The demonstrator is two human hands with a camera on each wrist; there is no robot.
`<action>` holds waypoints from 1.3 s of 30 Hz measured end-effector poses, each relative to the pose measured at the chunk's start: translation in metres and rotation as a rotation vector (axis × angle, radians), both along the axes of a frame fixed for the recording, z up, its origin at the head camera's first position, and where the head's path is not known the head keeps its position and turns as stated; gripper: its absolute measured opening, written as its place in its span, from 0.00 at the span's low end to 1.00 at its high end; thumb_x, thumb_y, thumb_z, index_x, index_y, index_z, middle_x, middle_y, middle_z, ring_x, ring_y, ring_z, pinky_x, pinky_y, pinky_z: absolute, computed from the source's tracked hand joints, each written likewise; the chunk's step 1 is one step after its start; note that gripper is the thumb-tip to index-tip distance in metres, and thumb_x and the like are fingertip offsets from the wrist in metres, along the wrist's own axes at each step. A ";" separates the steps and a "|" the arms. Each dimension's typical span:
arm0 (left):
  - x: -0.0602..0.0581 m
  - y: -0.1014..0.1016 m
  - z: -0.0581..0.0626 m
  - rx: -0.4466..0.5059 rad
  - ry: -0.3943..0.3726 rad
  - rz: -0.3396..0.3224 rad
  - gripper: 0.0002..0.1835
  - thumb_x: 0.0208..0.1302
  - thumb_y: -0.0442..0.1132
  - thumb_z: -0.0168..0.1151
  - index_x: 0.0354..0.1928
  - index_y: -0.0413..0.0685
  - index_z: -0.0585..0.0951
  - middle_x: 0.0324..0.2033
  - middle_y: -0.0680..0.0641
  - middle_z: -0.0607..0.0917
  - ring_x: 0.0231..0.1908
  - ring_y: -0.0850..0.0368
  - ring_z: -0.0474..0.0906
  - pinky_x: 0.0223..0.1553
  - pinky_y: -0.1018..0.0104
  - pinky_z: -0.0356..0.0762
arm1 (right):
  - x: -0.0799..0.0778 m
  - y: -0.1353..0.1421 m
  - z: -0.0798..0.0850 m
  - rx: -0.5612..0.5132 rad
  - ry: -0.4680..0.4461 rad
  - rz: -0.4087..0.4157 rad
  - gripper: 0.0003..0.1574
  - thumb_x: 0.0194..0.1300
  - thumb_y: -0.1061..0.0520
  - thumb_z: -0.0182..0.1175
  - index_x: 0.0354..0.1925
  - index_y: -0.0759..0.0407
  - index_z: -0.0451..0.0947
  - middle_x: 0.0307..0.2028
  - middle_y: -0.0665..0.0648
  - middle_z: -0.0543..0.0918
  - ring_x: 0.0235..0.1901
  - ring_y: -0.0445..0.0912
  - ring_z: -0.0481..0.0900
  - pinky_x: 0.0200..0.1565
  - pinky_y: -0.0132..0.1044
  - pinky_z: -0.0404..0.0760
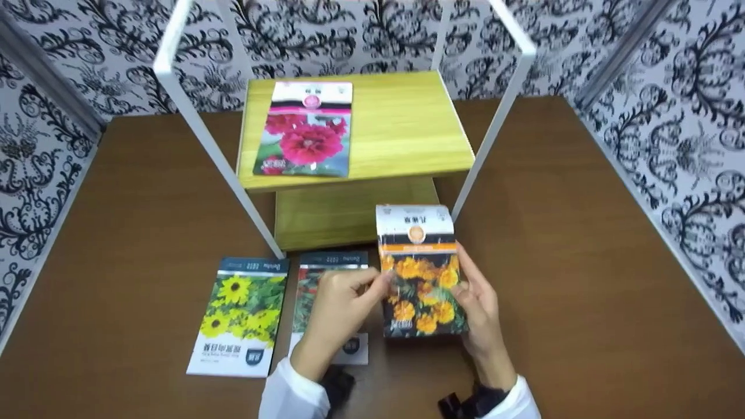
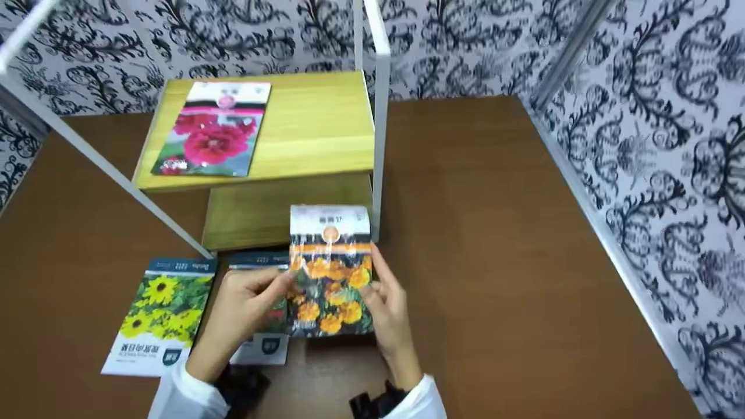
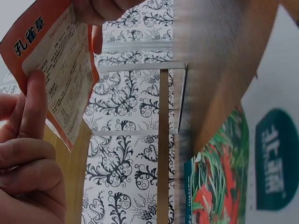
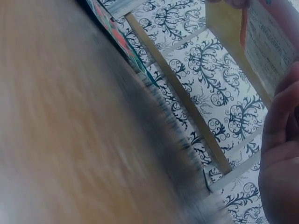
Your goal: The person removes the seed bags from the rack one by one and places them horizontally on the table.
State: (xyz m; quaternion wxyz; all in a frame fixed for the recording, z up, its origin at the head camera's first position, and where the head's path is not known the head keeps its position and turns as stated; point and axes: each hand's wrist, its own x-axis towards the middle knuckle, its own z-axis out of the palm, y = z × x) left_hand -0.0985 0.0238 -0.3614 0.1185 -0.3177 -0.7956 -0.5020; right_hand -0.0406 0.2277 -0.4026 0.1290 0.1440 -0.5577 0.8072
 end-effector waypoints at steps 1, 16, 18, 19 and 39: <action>0.002 -0.001 -0.003 0.009 -0.012 -0.011 0.17 0.63 0.47 0.54 0.16 0.58 0.81 0.13 0.61 0.79 0.08 0.69 0.58 0.11 0.75 0.55 | 0.003 -0.002 -0.001 -0.001 -0.007 0.004 0.36 0.60 0.76 0.29 0.67 0.66 0.44 0.49 0.73 0.72 0.34 0.51 0.80 0.32 0.41 0.80; 0.011 -0.004 -0.010 0.054 -0.084 -0.100 0.15 0.62 0.44 0.55 0.18 0.57 0.82 0.15 0.62 0.80 0.06 0.69 0.53 0.08 0.78 0.51 | 0.016 0.001 0.000 0.038 -0.118 -0.039 0.31 0.66 0.71 0.33 0.67 0.65 0.47 0.46 0.72 0.75 0.35 0.56 0.80 0.33 0.45 0.79; 0.010 -0.003 -0.009 0.054 -0.094 -0.097 0.16 0.62 0.44 0.55 0.17 0.57 0.81 0.16 0.62 0.81 0.06 0.69 0.52 0.07 0.77 0.50 | 0.014 0.003 0.002 0.067 -0.155 -0.071 0.29 0.68 0.69 0.35 0.66 0.65 0.50 0.44 0.71 0.76 0.33 0.55 0.80 0.31 0.44 0.80; 0.010 -0.003 -0.009 0.049 -0.102 -0.091 0.16 0.62 0.44 0.55 0.16 0.57 0.81 0.16 0.62 0.81 0.06 0.70 0.52 0.07 0.77 0.50 | 0.012 0.004 0.001 0.078 -0.180 -0.090 0.28 0.68 0.67 0.37 0.66 0.64 0.52 0.44 0.70 0.76 0.33 0.55 0.80 0.31 0.44 0.80; -0.003 -0.002 -0.004 -0.145 -0.249 -0.052 0.21 0.63 0.53 0.51 0.12 0.64 0.78 0.10 0.65 0.75 0.07 0.67 0.55 0.10 0.73 0.55 | -0.008 0.005 -0.001 0.255 -0.361 -0.372 0.18 0.62 0.55 0.56 0.50 0.61 0.73 0.26 0.62 0.75 0.25 0.48 0.74 0.27 0.35 0.75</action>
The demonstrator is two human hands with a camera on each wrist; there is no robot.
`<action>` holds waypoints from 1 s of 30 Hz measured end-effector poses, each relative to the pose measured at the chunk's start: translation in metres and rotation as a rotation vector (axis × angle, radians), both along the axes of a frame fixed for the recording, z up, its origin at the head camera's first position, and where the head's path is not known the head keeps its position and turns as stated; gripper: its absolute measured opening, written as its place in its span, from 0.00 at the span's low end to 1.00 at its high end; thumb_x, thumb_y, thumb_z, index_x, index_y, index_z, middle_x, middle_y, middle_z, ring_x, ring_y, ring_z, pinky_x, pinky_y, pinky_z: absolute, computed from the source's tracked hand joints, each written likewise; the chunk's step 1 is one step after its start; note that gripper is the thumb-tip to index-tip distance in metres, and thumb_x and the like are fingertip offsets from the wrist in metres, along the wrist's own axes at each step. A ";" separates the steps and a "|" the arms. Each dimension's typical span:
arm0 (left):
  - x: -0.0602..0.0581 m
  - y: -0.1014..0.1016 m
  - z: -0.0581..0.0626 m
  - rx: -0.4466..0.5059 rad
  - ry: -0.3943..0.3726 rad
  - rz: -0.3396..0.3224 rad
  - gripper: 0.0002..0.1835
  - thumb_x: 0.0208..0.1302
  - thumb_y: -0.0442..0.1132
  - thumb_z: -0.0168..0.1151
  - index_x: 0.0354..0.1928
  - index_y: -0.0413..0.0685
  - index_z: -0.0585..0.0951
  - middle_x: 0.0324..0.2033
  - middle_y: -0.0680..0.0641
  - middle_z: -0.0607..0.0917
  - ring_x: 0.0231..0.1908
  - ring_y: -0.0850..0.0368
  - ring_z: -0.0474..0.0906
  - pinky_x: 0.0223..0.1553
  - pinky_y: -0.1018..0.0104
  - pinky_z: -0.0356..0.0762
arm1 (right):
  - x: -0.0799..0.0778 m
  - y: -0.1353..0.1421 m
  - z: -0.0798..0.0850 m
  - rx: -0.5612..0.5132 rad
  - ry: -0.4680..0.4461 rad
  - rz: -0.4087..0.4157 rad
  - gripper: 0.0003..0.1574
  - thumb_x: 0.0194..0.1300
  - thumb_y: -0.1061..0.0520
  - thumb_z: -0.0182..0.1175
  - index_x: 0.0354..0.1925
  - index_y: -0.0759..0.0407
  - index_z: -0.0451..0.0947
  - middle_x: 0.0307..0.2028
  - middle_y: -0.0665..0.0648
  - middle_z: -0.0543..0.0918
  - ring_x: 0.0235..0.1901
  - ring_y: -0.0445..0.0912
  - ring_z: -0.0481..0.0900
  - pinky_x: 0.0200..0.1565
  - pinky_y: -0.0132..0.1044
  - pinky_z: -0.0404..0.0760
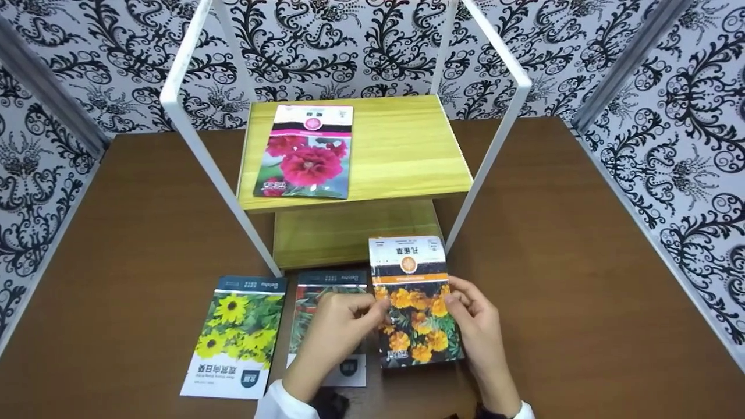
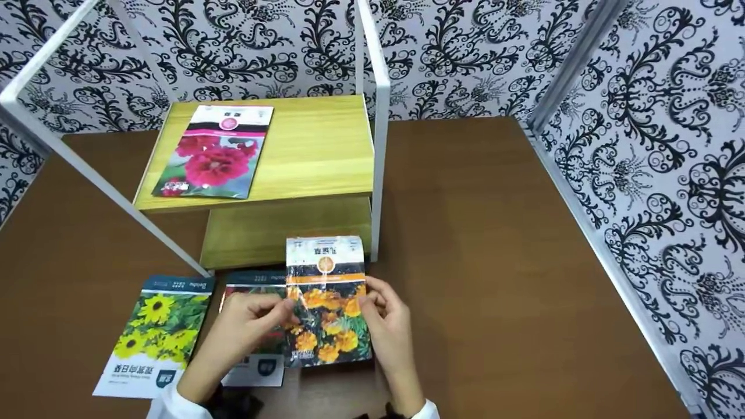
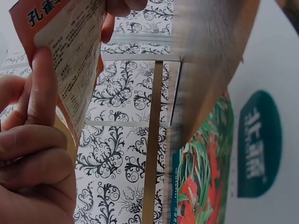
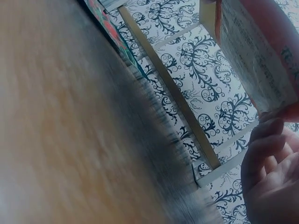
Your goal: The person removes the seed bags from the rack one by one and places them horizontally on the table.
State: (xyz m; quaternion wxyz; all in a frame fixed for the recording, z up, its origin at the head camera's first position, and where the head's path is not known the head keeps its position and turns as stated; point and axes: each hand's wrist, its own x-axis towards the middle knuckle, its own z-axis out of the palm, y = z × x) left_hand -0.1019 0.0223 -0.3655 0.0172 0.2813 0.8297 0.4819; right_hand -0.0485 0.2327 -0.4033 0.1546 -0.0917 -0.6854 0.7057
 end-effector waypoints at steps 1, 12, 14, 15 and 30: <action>0.000 0.000 0.000 -0.006 -0.003 0.002 0.21 0.63 0.53 0.51 0.12 0.63 0.77 0.09 0.64 0.74 0.07 0.67 0.54 0.10 0.73 0.54 | -0.001 0.000 0.000 0.014 -0.015 -0.017 0.17 0.61 0.54 0.57 0.48 0.61 0.74 0.27 0.62 0.75 0.26 0.48 0.74 0.27 0.35 0.75; -0.002 -0.001 -0.006 -0.049 -0.048 -0.004 0.19 0.62 0.55 0.51 0.14 0.64 0.79 0.11 0.64 0.75 0.08 0.65 0.56 0.12 0.72 0.57 | -0.005 -0.001 -0.006 0.124 -0.127 -0.103 0.16 0.58 0.47 0.59 0.38 0.58 0.77 0.26 0.62 0.76 0.26 0.50 0.73 0.27 0.35 0.73; -0.002 -0.001 -0.006 -0.062 -0.059 -0.009 0.19 0.62 0.55 0.51 0.14 0.63 0.78 0.11 0.64 0.75 0.08 0.65 0.59 0.13 0.71 0.59 | -0.006 -0.001 -0.007 0.154 -0.130 -0.107 0.15 0.58 0.47 0.59 0.37 0.58 0.78 0.26 0.61 0.76 0.26 0.50 0.73 0.26 0.35 0.72; -0.002 -0.001 -0.007 -0.067 -0.068 -0.014 0.19 0.62 0.55 0.51 0.15 0.62 0.78 0.11 0.64 0.75 0.09 0.65 0.60 0.13 0.71 0.60 | -0.007 0.000 -0.008 0.171 -0.134 -0.109 0.15 0.58 0.48 0.59 0.37 0.57 0.78 0.25 0.60 0.76 0.25 0.49 0.72 0.25 0.35 0.71; -0.003 0.001 -0.008 -0.134 -0.124 -0.049 0.19 0.62 0.55 0.50 0.16 0.62 0.79 0.15 0.64 0.77 0.11 0.64 0.65 0.16 0.70 0.64 | -0.003 -0.002 0.009 0.193 -0.285 -0.073 0.10 0.61 0.55 0.57 0.37 0.61 0.77 0.25 0.59 0.77 0.10 0.43 0.63 0.09 0.33 0.63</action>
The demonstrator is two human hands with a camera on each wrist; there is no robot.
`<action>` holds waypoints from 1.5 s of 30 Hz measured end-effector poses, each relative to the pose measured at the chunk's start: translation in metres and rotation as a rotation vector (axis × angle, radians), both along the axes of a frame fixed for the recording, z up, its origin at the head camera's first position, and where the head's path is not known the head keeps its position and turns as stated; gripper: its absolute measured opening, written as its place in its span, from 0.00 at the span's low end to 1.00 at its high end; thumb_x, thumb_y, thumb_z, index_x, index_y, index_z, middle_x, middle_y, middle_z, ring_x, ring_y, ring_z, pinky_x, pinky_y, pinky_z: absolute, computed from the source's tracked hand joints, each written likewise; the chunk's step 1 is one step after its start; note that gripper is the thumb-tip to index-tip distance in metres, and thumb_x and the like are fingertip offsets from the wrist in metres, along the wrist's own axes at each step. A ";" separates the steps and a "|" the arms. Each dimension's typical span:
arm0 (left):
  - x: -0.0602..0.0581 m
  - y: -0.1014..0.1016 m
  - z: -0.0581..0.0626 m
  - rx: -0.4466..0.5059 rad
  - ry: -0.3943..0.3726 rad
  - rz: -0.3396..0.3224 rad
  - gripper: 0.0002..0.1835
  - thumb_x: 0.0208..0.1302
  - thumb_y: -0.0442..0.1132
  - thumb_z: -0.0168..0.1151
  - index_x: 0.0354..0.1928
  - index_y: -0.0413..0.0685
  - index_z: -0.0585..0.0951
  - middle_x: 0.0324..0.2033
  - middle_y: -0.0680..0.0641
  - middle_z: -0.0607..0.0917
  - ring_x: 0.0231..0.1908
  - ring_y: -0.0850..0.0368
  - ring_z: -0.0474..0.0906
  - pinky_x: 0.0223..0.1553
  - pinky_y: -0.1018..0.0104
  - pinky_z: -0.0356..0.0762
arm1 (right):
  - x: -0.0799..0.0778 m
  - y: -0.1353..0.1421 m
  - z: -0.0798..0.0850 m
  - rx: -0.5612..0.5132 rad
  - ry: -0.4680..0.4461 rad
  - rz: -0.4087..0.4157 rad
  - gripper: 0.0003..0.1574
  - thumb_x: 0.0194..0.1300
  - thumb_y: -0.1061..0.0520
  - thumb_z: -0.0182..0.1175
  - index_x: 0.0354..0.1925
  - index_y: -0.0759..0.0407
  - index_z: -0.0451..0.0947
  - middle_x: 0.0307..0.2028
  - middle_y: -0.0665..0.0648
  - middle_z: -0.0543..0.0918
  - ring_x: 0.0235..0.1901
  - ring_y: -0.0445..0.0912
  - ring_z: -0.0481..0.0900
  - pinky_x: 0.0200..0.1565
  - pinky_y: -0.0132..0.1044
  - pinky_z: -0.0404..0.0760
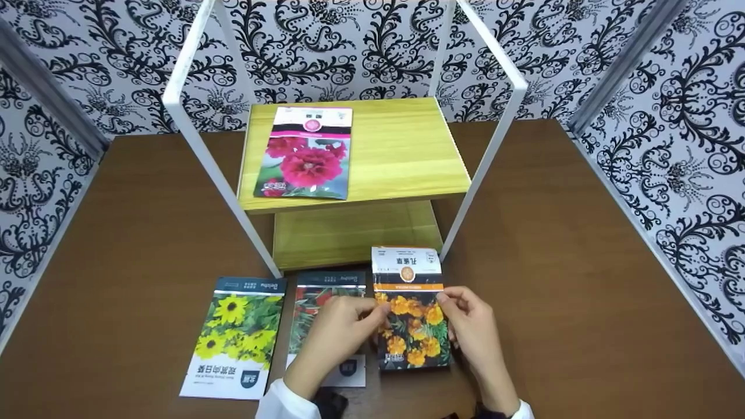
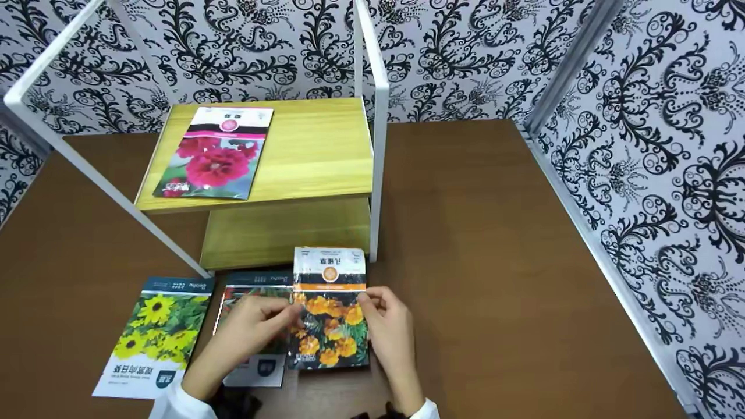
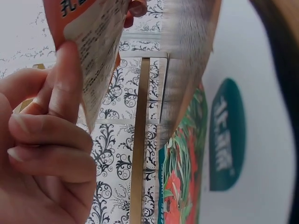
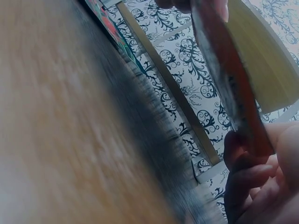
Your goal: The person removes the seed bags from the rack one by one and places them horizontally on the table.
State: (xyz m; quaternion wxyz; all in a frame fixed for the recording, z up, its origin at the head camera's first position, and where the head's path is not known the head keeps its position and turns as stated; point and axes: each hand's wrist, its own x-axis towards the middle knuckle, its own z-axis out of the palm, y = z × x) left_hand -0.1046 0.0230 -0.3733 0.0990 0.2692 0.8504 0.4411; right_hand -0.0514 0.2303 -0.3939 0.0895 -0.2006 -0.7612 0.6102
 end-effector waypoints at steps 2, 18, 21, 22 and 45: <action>0.000 0.000 0.000 -0.020 -0.012 -0.012 0.19 0.62 0.55 0.50 0.16 0.61 0.79 0.15 0.62 0.78 0.10 0.64 0.63 0.15 0.70 0.63 | 0.000 0.000 0.000 0.014 -0.007 0.012 0.11 0.61 0.56 0.56 0.38 0.62 0.76 0.25 0.59 0.77 0.10 0.43 0.63 0.09 0.33 0.63; -0.001 -0.002 0.000 -0.166 0.002 -0.093 0.19 0.63 0.55 0.48 0.17 0.58 0.74 0.09 0.60 0.67 0.10 0.64 0.61 0.38 0.58 0.72 | -0.006 0.012 -0.026 0.052 -0.081 0.038 0.13 0.59 0.50 0.59 0.38 0.56 0.78 0.23 0.58 0.78 0.09 0.45 0.67 0.09 0.39 0.69; 0.000 -0.003 -0.002 -0.183 -0.026 -0.112 0.19 0.63 0.55 0.49 0.18 0.56 0.74 0.09 0.59 0.67 0.11 0.64 0.60 0.19 0.67 0.64 | -0.006 0.012 -0.027 0.067 -0.095 0.043 0.13 0.59 0.50 0.59 0.38 0.57 0.77 0.23 0.57 0.79 0.09 0.44 0.67 0.10 0.38 0.70; 0.000 -0.003 -0.002 -0.189 -0.040 -0.114 0.19 0.63 0.56 0.49 0.19 0.56 0.75 0.10 0.58 0.67 0.11 0.64 0.60 0.15 0.68 0.61 | -0.006 0.012 -0.028 0.070 -0.098 0.047 0.14 0.59 0.50 0.59 0.39 0.57 0.77 0.24 0.57 0.79 0.10 0.44 0.68 0.10 0.38 0.70; 0.001 -0.002 -0.008 -0.262 -0.029 -0.148 0.17 0.61 0.58 0.49 0.31 0.59 0.81 0.17 0.62 0.74 0.17 0.65 0.68 0.20 0.68 0.66 | -0.006 0.013 -0.028 0.110 -0.108 0.081 0.14 0.59 0.52 0.59 0.42 0.55 0.77 0.28 0.56 0.79 0.13 0.46 0.71 0.11 0.36 0.69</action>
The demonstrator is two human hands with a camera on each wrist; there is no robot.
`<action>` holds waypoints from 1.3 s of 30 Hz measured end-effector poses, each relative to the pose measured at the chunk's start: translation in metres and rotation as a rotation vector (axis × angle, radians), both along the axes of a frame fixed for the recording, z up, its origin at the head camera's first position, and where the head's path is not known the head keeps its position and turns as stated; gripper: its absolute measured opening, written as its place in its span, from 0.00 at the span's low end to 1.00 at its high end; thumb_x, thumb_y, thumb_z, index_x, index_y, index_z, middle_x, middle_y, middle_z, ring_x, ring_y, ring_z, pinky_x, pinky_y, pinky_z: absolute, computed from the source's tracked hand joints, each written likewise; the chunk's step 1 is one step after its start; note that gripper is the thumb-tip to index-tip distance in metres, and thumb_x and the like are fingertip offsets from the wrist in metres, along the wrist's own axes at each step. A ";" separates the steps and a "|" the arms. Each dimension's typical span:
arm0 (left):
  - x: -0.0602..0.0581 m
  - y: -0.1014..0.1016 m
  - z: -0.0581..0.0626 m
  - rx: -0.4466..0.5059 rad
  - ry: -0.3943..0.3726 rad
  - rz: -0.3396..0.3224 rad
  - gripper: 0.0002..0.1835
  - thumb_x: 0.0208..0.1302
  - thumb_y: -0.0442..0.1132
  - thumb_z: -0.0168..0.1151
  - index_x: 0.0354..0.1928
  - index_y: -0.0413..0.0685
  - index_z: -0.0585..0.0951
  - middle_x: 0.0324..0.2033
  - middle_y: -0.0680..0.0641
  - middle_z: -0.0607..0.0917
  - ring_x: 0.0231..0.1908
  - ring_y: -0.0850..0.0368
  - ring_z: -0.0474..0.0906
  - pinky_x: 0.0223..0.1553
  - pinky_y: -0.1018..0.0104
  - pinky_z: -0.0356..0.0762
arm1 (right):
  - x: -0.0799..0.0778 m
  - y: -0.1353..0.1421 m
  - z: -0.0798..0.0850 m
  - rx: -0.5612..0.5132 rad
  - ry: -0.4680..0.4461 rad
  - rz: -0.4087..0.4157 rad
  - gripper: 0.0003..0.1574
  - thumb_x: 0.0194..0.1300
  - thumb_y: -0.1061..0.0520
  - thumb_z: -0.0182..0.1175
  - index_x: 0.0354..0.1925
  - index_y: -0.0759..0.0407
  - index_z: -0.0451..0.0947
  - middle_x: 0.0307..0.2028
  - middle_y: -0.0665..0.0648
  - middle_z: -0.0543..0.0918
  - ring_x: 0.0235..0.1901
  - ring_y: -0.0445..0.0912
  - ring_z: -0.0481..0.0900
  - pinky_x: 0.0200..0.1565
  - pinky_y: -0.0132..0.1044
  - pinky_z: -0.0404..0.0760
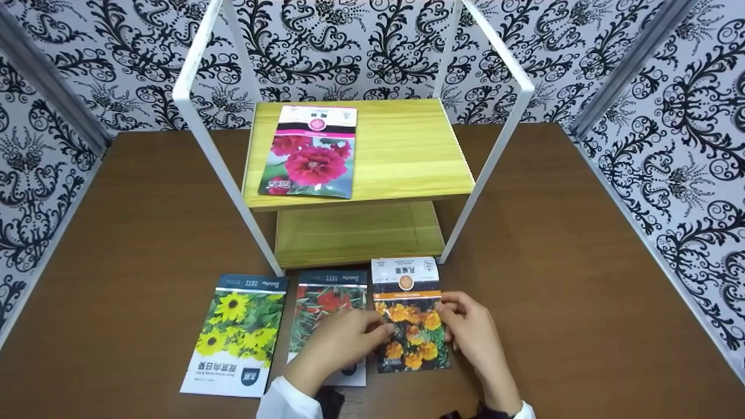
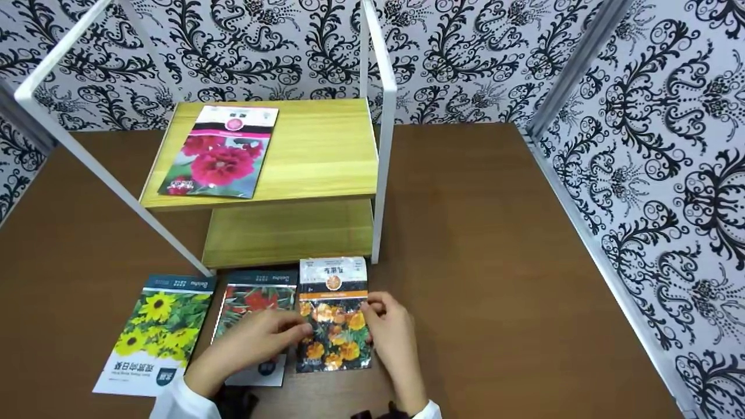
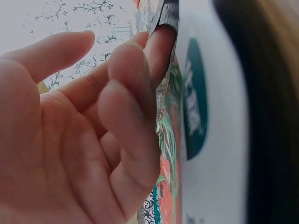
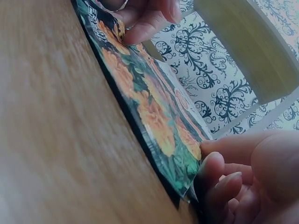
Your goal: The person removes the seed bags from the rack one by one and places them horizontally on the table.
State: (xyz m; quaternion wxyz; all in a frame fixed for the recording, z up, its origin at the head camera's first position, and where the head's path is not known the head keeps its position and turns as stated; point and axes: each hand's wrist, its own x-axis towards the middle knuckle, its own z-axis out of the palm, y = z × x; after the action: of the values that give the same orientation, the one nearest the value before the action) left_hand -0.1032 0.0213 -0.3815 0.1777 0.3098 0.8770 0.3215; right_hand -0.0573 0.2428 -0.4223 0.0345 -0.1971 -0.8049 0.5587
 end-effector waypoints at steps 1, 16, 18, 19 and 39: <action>0.000 0.000 0.000 0.001 0.000 -0.002 0.17 0.61 0.58 0.49 0.31 0.59 0.81 0.17 0.62 0.74 0.17 0.65 0.68 0.20 0.68 0.66 | 0.000 0.000 0.000 0.004 0.002 0.001 0.14 0.59 0.52 0.59 0.42 0.55 0.77 0.28 0.56 0.79 0.13 0.46 0.71 0.11 0.36 0.69; 0.003 0.003 0.003 -0.015 -0.023 0.028 0.15 0.61 0.58 0.50 0.31 0.60 0.79 0.16 0.60 0.74 0.16 0.63 0.68 0.18 0.67 0.65 | 0.000 0.000 0.001 0.012 -0.034 -0.004 0.11 0.59 0.55 0.59 0.40 0.58 0.76 0.29 0.57 0.77 0.16 0.48 0.74 0.15 0.37 0.73; 0.004 0.003 0.003 -0.019 -0.017 0.038 0.14 0.61 0.58 0.50 0.32 0.60 0.79 0.16 0.60 0.74 0.16 0.63 0.68 0.18 0.67 0.65 | 0.000 0.000 0.001 0.011 -0.031 -0.003 0.10 0.59 0.56 0.59 0.39 0.58 0.76 0.29 0.57 0.78 0.17 0.48 0.74 0.16 0.37 0.74; 0.004 0.003 0.003 -0.021 -0.012 0.042 0.14 0.60 0.58 0.50 0.32 0.60 0.79 0.16 0.60 0.73 0.16 0.63 0.68 0.18 0.67 0.65 | 0.000 -0.001 0.001 0.012 -0.031 -0.002 0.10 0.59 0.56 0.59 0.39 0.58 0.76 0.29 0.57 0.77 0.17 0.48 0.74 0.16 0.37 0.75; 0.004 0.003 0.001 -0.049 0.012 0.061 0.16 0.60 0.58 0.51 0.35 0.57 0.81 0.19 0.62 0.75 0.20 0.66 0.70 0.22 0.66 0.68 | -0.002 -0.002 -0.004 0.004 0.025 -0.034 0.15 0.56 0.59 0.61 0.43 0.59 0.74 0.29 0.59 0.73 0.18 0.48 0.76 0.20 0.37 0.77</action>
State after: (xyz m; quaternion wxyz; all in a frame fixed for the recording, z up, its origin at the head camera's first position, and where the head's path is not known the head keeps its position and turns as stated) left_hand -0.0992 0.0246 -0.3809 0.1702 0.2806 0.8945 0.3035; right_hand -0.0595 0.2406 -0.4260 0.0544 -0.2039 -0.8019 0.5589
